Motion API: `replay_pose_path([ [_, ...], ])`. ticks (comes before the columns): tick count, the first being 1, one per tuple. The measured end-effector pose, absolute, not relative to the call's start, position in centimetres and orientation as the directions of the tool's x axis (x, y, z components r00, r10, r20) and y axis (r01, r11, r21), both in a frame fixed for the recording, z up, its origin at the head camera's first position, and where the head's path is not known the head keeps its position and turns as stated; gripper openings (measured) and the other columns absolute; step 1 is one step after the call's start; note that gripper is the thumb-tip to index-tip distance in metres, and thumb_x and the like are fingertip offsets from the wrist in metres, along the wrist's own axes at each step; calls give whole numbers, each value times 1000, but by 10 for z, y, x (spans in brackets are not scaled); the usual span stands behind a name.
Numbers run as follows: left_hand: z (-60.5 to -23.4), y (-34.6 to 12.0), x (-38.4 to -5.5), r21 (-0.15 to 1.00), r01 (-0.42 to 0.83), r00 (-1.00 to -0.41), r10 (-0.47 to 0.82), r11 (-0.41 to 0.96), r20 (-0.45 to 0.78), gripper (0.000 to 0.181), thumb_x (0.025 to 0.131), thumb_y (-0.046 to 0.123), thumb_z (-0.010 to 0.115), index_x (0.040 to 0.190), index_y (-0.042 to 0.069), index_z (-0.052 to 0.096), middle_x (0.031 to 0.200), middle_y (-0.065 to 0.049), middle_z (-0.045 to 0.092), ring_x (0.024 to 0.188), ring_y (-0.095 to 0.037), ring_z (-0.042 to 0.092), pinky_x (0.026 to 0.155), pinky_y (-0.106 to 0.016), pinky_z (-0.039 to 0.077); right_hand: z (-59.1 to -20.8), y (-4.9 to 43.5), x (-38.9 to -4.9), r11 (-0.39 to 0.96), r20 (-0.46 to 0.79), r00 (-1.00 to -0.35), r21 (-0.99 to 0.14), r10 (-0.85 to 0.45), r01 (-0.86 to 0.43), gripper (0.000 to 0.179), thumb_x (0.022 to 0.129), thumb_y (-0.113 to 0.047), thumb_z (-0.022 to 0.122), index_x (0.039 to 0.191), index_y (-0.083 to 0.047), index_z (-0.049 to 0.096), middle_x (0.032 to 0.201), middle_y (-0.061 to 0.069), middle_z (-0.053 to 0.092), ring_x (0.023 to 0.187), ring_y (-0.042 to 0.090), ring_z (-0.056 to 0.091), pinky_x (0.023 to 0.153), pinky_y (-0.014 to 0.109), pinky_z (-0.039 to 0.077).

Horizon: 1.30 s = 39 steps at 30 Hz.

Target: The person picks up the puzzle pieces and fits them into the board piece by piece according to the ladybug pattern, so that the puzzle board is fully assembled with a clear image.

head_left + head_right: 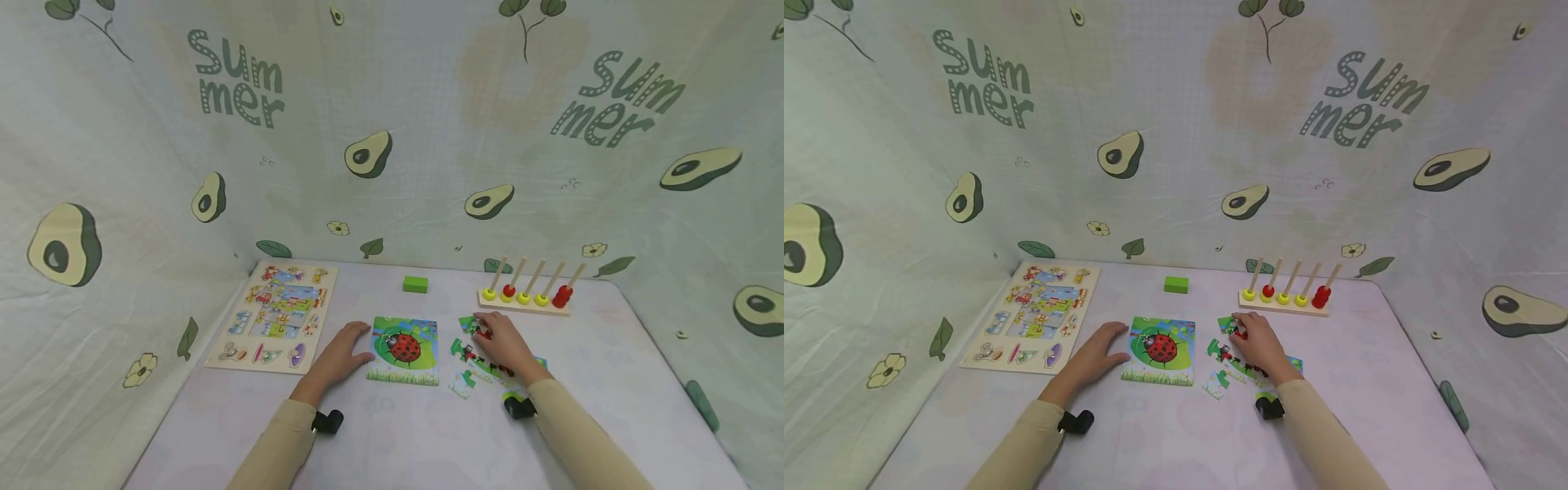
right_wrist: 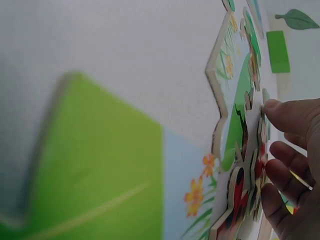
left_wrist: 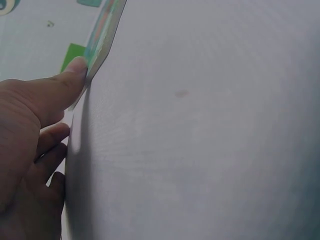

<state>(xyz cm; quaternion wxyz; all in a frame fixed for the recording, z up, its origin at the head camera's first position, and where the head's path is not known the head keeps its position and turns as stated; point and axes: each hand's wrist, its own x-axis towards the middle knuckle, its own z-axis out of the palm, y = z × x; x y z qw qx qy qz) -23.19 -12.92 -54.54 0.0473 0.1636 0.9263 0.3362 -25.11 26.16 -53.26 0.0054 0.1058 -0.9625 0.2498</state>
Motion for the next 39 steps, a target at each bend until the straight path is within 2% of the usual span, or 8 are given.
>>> replay_pose_path([
  [4,-548,-131,-232,619,293,-928,373,729,0,69,96,35,72,154,11,44,162,-10,37,151,-31,29,123,-48,27,-534,262,-257,859,45,-978,-470,-206,-203,55,96,-22,72,146,-4,54,129,17,59,111,33,54,93,50,49],
  [8,-550,-133,-233,610,326,-910,415,723,-5,65,98,35,69,154,12,45,164,-10,32,152,-35,25,123,-53,24,-533,261,-259,856,24,-974,-473,-225,-209,56,98,-21,70,148,-6,52,147,21,51,133,44,46,110,62,39],
  [17,-548,-131,-232,594,325,-909,417,736,-20,64,99,35,67,155,15,45,166,-8,29,154,-36,20,124,-54,21,-529,259,-262,843,13,-971,-492,-240,-215,57,97,-19,72,148,-5,51,152,27,42,139,48,39,112,64,36],
  [23,-546,-132,-231,595,338,-901,433,729,-18,64,99,35,68,155,13,45,166,-11,30,153,-37,21,123,-56,22,-529,262,-264,841,50,-972,-492,-230,-225,55,93,-21,77,140,-1,59,142,26,48,122,40,51,102,57,47],
  [27,-546,-132,-232,586,356,-895,446,728,-10,64,99,33,68,154,12,45,165,-12,30,154,-36,21,124,-55,21,-529,263,-263,843,56,-976,-496,-209,-209,51,91,-23,79,135,-3,62,136,24,52,118,38,52,100,57,47],
  [32,-546,-131,-233,572,354,-893,448,740,-26,63,100,35,66,155,14,44,166,-9,28,155,-30,17,126,-50,16,-527,263,-262,838,68,-977,-505,-200,-206,49,90,-22,80,133,-6,63,112,14,66,102,31,57,89,51,50],
  [35,-545,-131,-233,573,355,-893,449,739,-27,63,100,34,66,155,14,45,166,-9,28,156,-29,16,126,-49,14,-525,261,-262,835,75,-977,-510,-197,-208,45,92,-20,78,133,-8,63,95,4,66,86,22,55,78,43,49],
  [39,-545,-131,-233,576,362,-890,456,733,-20,62,100,33,66,154,13,46,166,-10,29,155,-30,17,127,-49,14,-523,261,-261,839,81,-978,-504,-191,-205,40,94,-17,75,132,-10,64,89,0,63,80,17,53,74,38,48],
])
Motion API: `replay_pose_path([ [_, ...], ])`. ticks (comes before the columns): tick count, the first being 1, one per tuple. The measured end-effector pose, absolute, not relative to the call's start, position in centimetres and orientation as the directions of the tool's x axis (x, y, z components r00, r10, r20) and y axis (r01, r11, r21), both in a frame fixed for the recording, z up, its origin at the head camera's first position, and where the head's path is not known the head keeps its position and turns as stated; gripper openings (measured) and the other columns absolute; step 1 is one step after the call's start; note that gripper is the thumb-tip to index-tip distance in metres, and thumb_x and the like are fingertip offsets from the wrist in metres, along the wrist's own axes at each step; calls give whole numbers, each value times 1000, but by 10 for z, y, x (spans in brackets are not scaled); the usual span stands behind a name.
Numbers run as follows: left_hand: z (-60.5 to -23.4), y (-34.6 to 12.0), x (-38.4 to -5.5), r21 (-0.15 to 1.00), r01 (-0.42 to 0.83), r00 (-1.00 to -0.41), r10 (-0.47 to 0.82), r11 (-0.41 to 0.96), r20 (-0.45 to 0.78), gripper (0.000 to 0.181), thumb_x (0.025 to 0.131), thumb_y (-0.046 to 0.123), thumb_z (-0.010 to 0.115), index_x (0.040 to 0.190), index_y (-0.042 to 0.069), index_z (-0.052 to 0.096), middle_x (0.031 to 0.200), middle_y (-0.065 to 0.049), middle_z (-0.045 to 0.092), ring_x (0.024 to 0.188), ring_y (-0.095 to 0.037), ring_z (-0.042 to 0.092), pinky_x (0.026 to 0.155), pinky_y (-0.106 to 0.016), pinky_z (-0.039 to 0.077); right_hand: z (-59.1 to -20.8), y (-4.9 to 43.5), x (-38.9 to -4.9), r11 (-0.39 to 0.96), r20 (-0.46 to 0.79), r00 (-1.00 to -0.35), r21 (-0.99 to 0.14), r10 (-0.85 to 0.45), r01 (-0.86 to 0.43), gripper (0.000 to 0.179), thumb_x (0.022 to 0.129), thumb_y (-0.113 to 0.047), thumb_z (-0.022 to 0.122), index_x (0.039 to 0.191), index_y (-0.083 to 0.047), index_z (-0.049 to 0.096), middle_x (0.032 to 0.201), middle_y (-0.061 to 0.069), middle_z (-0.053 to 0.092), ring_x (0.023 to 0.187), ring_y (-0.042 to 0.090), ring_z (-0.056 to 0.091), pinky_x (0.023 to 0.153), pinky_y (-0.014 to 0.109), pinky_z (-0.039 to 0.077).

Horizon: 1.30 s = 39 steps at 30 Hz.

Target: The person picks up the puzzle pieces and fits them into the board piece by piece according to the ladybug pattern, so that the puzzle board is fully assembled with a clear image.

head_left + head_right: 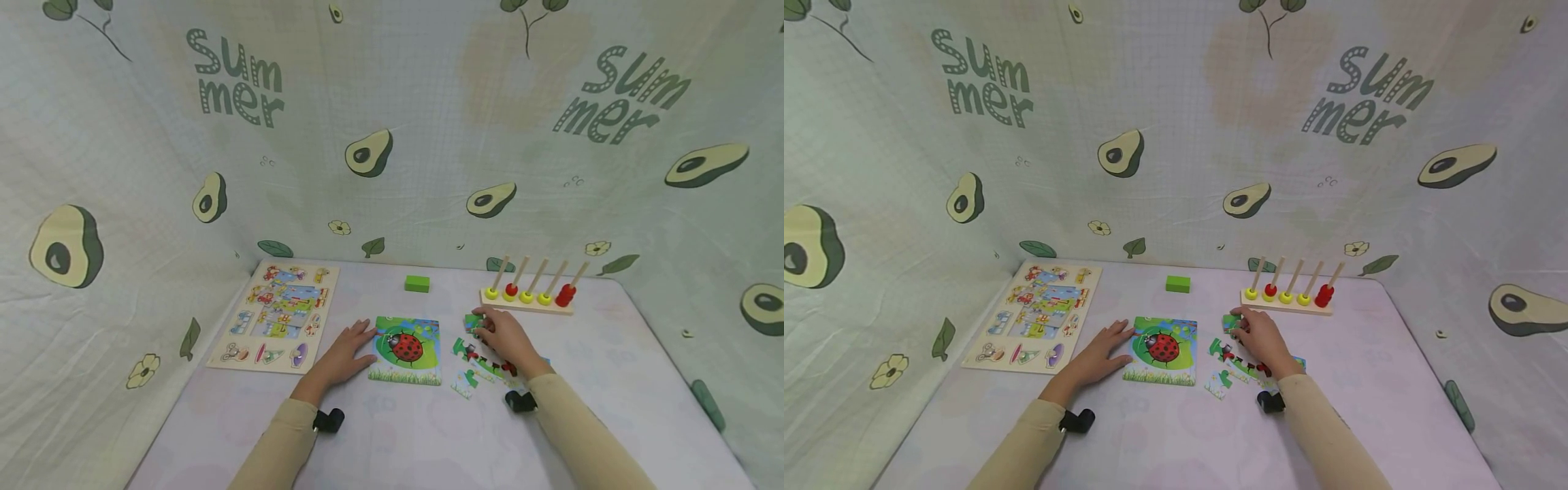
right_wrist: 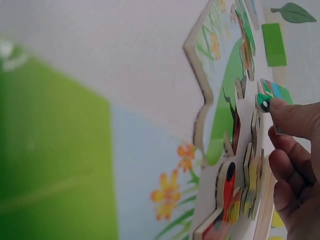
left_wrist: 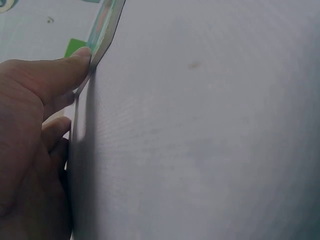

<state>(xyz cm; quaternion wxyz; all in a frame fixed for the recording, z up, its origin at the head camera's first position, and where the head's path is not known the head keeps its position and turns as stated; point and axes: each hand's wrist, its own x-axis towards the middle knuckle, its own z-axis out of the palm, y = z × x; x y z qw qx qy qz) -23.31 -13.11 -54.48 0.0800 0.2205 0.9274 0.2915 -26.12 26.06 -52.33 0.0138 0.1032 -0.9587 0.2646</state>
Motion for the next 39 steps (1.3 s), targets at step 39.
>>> replay_pose_path([
  [39,-545,-131,-234,583,364,-886,463,726,-22,63,99,36,66,154,13,46,166,-11,28,155,-30,17,126,-50,13,-529,182,-253,620,22,-950,-753,-310,-220,32,96,-21,73,125,-17,60,81,-8,65,67,11,54,61,26,44],
])
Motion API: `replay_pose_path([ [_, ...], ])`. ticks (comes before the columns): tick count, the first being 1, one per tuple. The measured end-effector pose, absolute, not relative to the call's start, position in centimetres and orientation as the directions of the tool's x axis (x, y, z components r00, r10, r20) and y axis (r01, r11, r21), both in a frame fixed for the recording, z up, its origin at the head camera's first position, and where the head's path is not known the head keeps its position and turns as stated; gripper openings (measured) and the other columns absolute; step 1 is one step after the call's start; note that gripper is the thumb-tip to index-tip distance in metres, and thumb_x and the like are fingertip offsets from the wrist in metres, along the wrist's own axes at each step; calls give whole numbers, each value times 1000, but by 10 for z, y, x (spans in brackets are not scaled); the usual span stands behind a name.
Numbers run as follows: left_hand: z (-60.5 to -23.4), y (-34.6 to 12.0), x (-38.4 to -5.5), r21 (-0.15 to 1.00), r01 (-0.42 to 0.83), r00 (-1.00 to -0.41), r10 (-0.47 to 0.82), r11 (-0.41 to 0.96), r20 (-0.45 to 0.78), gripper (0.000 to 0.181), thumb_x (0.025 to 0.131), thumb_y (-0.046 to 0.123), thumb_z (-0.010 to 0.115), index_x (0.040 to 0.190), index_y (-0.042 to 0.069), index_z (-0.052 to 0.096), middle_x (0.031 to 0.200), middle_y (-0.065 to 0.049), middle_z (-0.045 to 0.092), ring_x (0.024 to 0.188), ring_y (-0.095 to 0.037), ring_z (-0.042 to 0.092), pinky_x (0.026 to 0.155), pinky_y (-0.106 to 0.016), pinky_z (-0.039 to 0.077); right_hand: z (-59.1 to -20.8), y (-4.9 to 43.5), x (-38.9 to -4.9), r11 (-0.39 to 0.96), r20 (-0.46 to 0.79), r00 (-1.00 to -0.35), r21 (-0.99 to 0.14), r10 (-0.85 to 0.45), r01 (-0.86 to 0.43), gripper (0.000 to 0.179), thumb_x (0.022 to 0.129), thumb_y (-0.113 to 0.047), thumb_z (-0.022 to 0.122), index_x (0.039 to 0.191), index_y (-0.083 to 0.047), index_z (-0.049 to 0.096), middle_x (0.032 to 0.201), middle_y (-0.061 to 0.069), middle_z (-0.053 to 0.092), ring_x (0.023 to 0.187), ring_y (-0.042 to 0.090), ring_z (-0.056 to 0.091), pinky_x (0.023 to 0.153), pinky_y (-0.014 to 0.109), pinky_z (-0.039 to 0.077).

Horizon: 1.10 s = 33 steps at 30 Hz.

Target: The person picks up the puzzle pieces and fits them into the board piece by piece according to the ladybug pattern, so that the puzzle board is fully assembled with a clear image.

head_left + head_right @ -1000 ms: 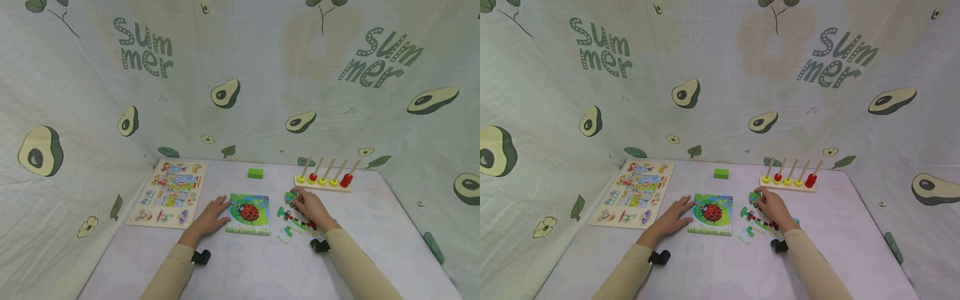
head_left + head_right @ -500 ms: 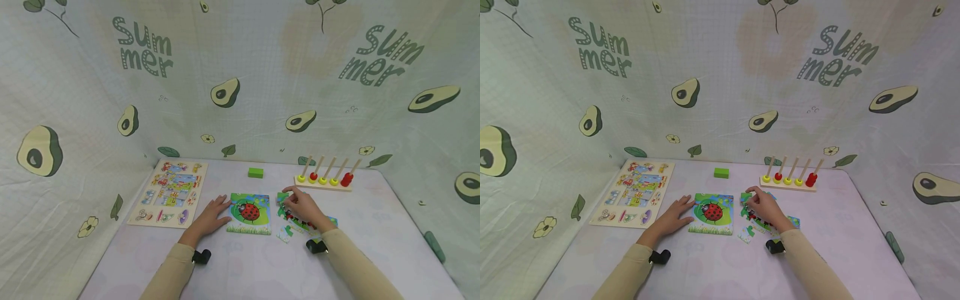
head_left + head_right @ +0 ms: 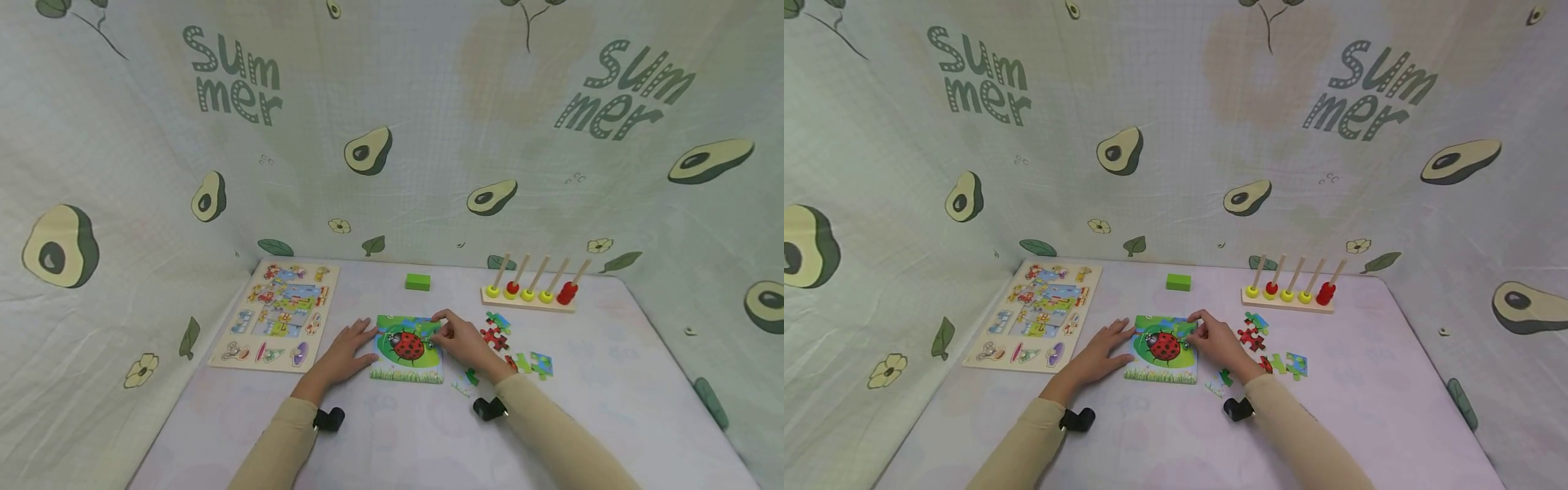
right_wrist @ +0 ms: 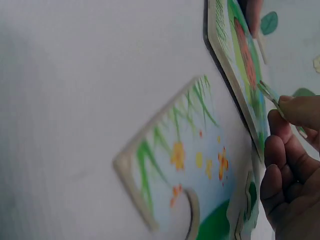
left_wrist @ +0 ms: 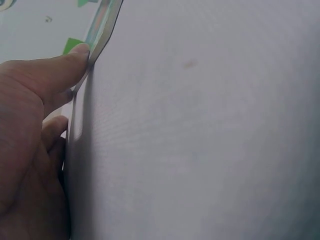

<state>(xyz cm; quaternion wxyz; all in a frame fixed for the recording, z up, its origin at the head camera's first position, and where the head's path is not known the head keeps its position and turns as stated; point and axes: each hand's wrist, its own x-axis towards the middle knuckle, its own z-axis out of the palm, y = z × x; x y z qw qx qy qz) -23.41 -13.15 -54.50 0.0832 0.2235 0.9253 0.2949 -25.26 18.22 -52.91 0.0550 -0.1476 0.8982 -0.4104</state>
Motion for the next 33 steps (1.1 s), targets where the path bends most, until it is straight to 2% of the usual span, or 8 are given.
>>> replay_pose_path([
  [13,-544,-133,-234,587,335,-893,447,737,-52,64,99,38,67,155,16,45,167,-7,27,156,-28,15,127,-49,12,-531,137,-261,598,60,-937,-756,-343,-267,32,96,-22,73,124,-15,62,79,-7,64,61,9,52,56,25,44],
  [24,-545,-132,-236,580,381,-883,469,720,-1,63,99,36,66,154,12,46,165,-12,30,155,-30,18,126,-50,12,-529,114,-267,621,27,-936,-741,-352,-254,34,96,-20,73,127,-10,63,81,-7,65,69,9,58,66,29,51],
  [33,-546,-132,-236,582,379,-885,465,720,1,63,99,35,66,154,12,46,165,-11,30,155,-30,18,127,-50,12,-527,100,-268,679,14,-936,-684,-353,-266,35,96,-25,73,127,-11,65,80,-8,65,70,6,59,67,29,52],
])
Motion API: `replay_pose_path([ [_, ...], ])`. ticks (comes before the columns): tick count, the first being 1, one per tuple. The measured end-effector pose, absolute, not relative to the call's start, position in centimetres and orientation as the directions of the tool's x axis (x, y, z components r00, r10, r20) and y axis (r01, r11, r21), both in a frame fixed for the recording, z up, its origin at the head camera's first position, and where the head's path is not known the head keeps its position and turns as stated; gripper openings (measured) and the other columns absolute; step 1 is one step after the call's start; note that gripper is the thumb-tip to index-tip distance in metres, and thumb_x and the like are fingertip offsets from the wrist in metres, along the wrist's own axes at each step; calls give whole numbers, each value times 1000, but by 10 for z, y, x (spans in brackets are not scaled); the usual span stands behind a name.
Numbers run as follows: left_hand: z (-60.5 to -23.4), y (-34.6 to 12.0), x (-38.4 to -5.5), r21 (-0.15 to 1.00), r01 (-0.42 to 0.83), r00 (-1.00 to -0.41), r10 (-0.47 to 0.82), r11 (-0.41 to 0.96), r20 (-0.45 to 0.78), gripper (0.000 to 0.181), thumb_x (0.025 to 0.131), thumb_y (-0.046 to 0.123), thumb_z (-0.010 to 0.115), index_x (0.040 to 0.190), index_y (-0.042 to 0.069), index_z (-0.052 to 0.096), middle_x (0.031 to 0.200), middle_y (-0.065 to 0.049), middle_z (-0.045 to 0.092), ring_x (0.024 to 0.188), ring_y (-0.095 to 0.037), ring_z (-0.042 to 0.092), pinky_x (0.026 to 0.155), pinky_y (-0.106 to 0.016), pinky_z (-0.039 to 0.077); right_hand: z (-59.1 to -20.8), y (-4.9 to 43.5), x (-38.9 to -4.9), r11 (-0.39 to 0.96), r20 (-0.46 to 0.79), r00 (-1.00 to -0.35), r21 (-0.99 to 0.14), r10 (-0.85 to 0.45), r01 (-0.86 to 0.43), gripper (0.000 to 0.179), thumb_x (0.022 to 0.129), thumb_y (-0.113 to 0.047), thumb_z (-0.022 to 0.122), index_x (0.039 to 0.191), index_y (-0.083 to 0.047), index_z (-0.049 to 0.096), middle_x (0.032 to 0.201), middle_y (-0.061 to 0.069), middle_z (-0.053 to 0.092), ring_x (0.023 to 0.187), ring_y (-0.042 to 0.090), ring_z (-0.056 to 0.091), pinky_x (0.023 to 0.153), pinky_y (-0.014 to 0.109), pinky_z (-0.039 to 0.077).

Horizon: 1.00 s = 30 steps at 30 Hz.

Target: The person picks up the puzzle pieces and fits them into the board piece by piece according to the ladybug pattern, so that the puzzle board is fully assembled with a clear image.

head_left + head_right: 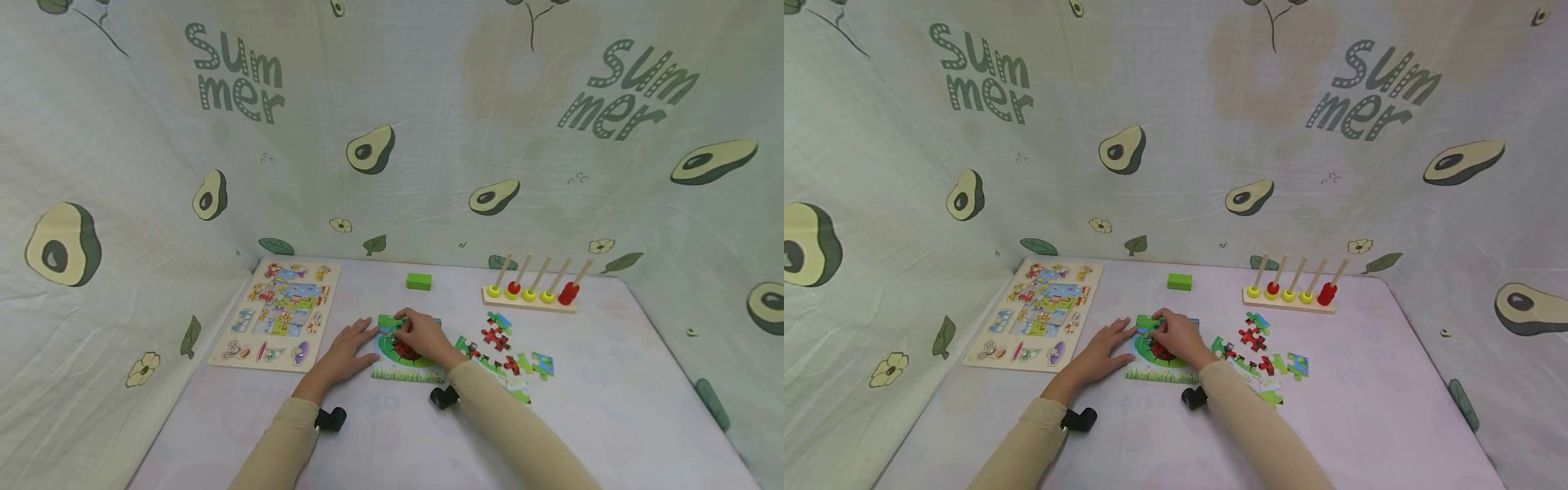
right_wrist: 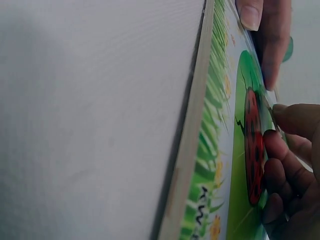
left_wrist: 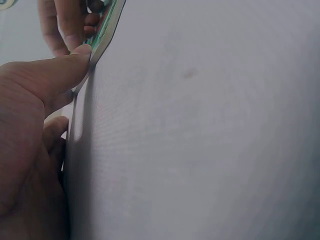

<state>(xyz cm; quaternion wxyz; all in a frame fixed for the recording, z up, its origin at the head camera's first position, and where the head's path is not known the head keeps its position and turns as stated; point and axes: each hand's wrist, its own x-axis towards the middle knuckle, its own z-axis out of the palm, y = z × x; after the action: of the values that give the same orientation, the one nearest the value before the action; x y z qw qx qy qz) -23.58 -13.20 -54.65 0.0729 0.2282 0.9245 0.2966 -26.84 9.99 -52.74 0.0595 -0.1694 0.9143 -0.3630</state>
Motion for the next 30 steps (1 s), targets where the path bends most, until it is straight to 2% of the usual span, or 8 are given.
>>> replay_pose_path([
  [4,-548,-132,-235,579,378,-886,464,723,-1,63,100,36,66,154,13,46,165,-11,30,155,-30,18,127,-50,13,-529,97,-269,708,-3,-937,-655,-351,-263,37,97,-28,72,129,-12,64,81,-8,64,68,6,57,65,28,51],
  [7,-549,-132,-236,580,378,-887,463,721,1,63,100,36,66,154,12,46,165,-11,30,155,-30,19,126,-50,13,-530,97,-270,723,-2,-936,-636,-352,-270,40,96,-32,72,131,-14,64,86,-5,62,73,10,58,69,30,52],
  [10,-549,-132,-236,581,378,-887,462,721,3,62,100,36,66,154,12,47,165,-11,31,155,-31,19,126,-51,14,-530,99,-269,724,25,-930,-620,-368,-303,42,95,-31,74,132,-14,65,102,1,62,88,16,62,81,37,56],
  [13,-549,-132,-235,577,379,-887,462,723,4,62,99,36,66,153,12,47,165,-11,31,155,-31,19,126,-50,13,-530,101,-267,712,50,-919,-616,-391,-337,43,94,-30,76,133,-14,66,120,5,61,107,23,63,95,44,55],
  [16,-547,-132,-235,577,382,-886,464,723,4,62,99,35,66,154,11,47,165,-12,31,155,-31,18,127,-50,12,-530,101,-266,702,70,-909,-612,-410,-364,42,94,-27,76,133,-14,66,128,5,61,118,26,62,101,47,52],
  [25,-546,-132,-234,576,375,-887,462,726,-4,63,100,35,65,155,12,45,165,-11,30,155,-30,17,127,-49,11,-531,98,-267,733,100,-905,-553,-413,-396,33,97,-22,72,129,-17,70,127,4,62,119,26,61,100,47,54],
  [30,-545,-131,-234,578,369,-888,459,727,-10,63,100,35,65,155,12,45,165,-10,30,155,-29,17,127,-49,11,-531,97,-268,760,104,-910,-518,-401,-394,32,96,-24,73,127,-17,71,125,4,60,112,24,63,95,45,56],
])
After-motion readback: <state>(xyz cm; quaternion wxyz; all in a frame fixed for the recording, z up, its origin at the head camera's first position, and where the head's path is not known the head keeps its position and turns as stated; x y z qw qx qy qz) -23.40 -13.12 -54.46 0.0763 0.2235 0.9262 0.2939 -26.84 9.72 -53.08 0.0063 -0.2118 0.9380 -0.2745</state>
